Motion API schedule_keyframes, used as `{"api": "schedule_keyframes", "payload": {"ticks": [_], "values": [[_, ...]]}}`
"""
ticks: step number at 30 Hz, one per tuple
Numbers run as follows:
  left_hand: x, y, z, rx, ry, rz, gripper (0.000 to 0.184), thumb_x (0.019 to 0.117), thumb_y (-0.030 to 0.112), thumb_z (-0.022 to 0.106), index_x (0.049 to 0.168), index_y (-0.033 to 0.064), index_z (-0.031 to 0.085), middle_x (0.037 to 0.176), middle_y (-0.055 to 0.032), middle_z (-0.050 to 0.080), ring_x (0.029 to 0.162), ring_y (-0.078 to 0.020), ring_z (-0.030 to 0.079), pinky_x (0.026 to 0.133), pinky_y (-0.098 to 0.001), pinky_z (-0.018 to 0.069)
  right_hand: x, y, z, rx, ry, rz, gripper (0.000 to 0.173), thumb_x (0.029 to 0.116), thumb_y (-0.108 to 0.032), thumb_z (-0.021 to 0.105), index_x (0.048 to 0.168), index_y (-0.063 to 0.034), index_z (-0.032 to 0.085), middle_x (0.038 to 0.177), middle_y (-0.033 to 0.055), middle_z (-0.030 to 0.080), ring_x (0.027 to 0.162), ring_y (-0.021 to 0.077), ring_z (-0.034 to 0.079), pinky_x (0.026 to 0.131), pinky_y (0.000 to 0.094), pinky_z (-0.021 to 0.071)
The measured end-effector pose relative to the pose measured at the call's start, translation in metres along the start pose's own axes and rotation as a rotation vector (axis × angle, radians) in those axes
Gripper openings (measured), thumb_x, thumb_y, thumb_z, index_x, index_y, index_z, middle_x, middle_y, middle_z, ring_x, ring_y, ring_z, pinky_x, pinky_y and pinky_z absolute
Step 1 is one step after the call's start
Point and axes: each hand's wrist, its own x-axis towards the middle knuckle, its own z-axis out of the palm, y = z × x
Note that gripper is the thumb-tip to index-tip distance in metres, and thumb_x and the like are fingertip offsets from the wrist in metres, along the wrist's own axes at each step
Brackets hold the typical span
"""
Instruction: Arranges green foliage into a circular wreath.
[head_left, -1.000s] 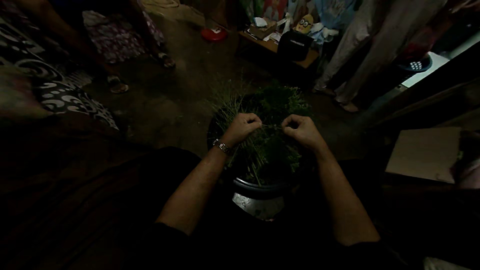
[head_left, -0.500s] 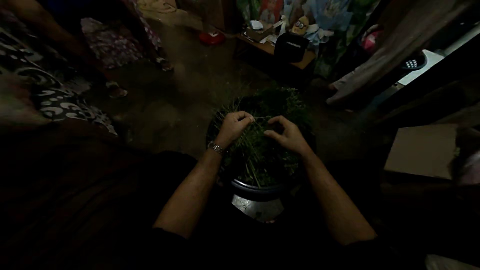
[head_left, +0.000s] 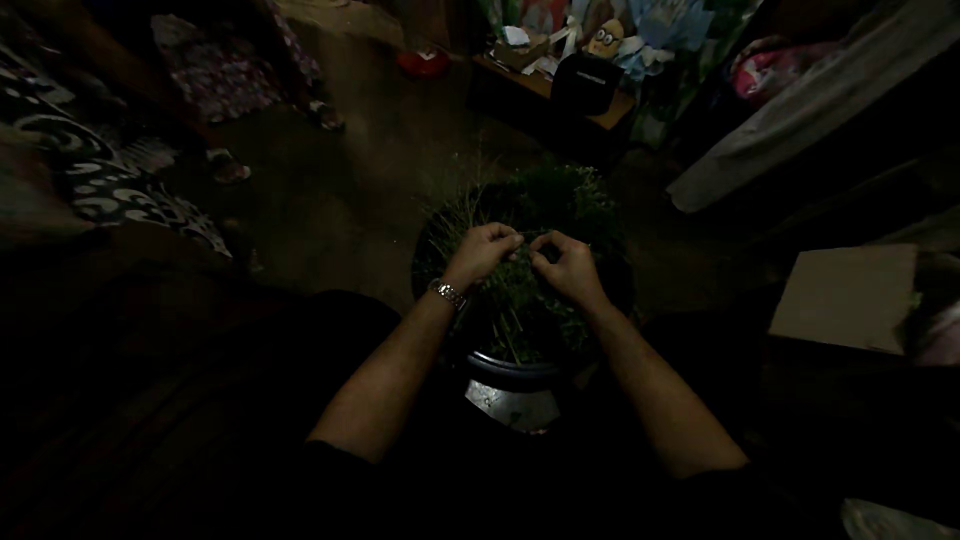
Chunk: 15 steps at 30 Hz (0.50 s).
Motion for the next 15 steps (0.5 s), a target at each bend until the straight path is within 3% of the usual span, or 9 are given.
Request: {"api": "schedule_keyframes", "payload": {"ticks": [2, 8, 12, 15], "values": [[0.0, -0.001, 0.0, -0.044, 0.031, 0.019, 0.01, 0.1028, 0.009, 0.06, 0.104, -0.0002, 0.064, 0.083, 0.0001, 0.062, 0.071, -0.0041, 0.06, 0.072, -0.021, 0.0534, 0.0, -0.002, -0.001, -0.019, 0.034, 0.031, 0.013, 0.0927, -0.007, 0.068, 0.104, 0.0001, 0.071, 0.094, 0.0139, 0.072, 0.077, 0.0191, 0.068, 0.071, 0.039, 0.0571], [0.001, -0.004, -0.001, -0.073, 0.116, 0.051, 0.01, 0.1023, 0.009, 0.06, 0.1, 0.0009, 0.065, 0.079, 0.0007, 0.062, 0.068, -0.0041, 0.058, 0.068, -0.0203, 0.0513, 0.001, -0.009, -0.004, -0.02, 0.048, 0.074, 0.012, 0.0888, -0.004, 0.071, 0.1, -0.0009, 0.07, 0.086, 0.0093, 0.069, 0.069, 0.012, 0.062, 0.064, 0.03, 0.0532], [0.003, -0.005, -0.001, -0.057, 0.142, 0.05, 0.01, 0.1017, 0.01, 0.061, 0.099, 0.0013, 0.066, 0.078, 0.0008, 0.063, 0.068, -0.0041, 0.059, 0.068, -0.02, 0.0515, 0.003, -0.01, -0.008, 0.001, 0.012, 0.115, 0.014, 0.0905, -0.003, 0.07, 0.104, 0.0009, 0.07, 0.09, 0.0123, 0.07, 0.071, 0.0159, 0.067, 0.067, 0.034, 0.0597], [0.003, -0.004, -0.002, -0.025, 0.16, 0.043, 0.012, 0.102, 0.011, 0.061, 0.101, 0.0011, 0.067, 0.081, 0.0002, 0.064, 0.069, -0.0044, 0.059, 0.069, -0.0213, 0.0519, 0.003, -0.01, -0.012, -0.027, 0.016, 0.112, 0.015, 0.0898, -0.004, 0.07, 0.104, 0.0004, 0.071, 0.09, 0.0124, 0.07, 0.071, 0.0154, 0.066, 0.067, 0.0344, 0.0579]]}}
